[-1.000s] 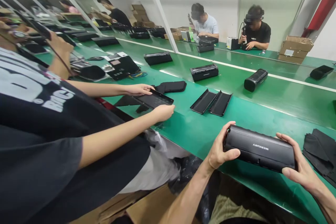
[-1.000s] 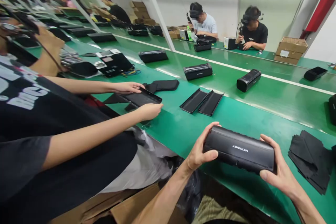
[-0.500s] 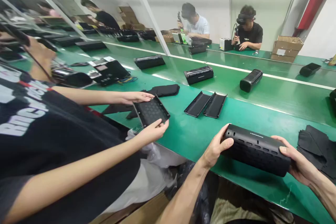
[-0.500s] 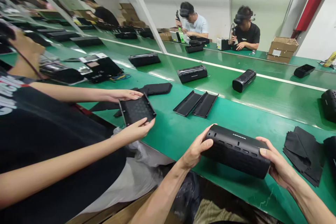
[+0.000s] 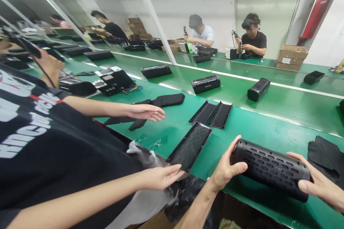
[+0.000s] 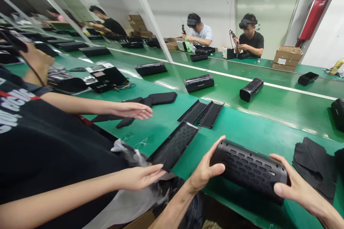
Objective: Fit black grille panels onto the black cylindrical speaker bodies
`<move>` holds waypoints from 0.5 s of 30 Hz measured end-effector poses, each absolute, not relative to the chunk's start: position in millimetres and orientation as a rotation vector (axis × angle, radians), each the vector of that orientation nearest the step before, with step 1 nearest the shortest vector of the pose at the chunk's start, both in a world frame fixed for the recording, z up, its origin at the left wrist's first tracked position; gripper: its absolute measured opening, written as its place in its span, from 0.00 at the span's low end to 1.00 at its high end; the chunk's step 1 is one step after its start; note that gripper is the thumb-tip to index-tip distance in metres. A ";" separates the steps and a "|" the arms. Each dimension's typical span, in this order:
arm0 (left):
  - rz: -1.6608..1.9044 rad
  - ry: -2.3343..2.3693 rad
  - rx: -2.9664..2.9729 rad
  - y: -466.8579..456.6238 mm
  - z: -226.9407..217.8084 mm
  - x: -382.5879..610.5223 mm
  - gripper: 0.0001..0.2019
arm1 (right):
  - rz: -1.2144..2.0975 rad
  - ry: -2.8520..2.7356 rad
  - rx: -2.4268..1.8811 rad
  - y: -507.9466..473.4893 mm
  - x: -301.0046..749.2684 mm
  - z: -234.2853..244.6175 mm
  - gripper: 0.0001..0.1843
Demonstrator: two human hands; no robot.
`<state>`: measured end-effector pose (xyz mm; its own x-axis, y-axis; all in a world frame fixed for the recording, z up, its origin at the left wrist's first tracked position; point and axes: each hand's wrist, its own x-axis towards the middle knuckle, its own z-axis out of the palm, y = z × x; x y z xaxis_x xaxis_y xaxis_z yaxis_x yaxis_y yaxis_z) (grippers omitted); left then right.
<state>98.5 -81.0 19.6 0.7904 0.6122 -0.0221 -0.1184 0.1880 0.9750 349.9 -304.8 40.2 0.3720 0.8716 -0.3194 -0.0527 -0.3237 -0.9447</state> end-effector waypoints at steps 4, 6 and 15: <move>0.488 0.454 1.348 -79.1 20.3 108.6 0.62 | 1.034 -0.756 -1.652 -314.8 355.6 29.7 0.46; 0.468 0.511 1.419 -77.6 23.9 116.9 0.62 | 1.005 -0.580 -1.563 -306.8 360.1 31.0 0.42; 0.941 1.105 2.066 -44.0 52.5 66.4 0.25 | 0.517 -0.145 -1.643 -182.0 503.4 70.7 0.24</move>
<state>66.4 -44.0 52.5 0.3999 0.8658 0.3010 0.4350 -0.4683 0.7691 503.4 -182.0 70.7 0.8884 0.3876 -0.2459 -0.2030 -0.1487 -0.9678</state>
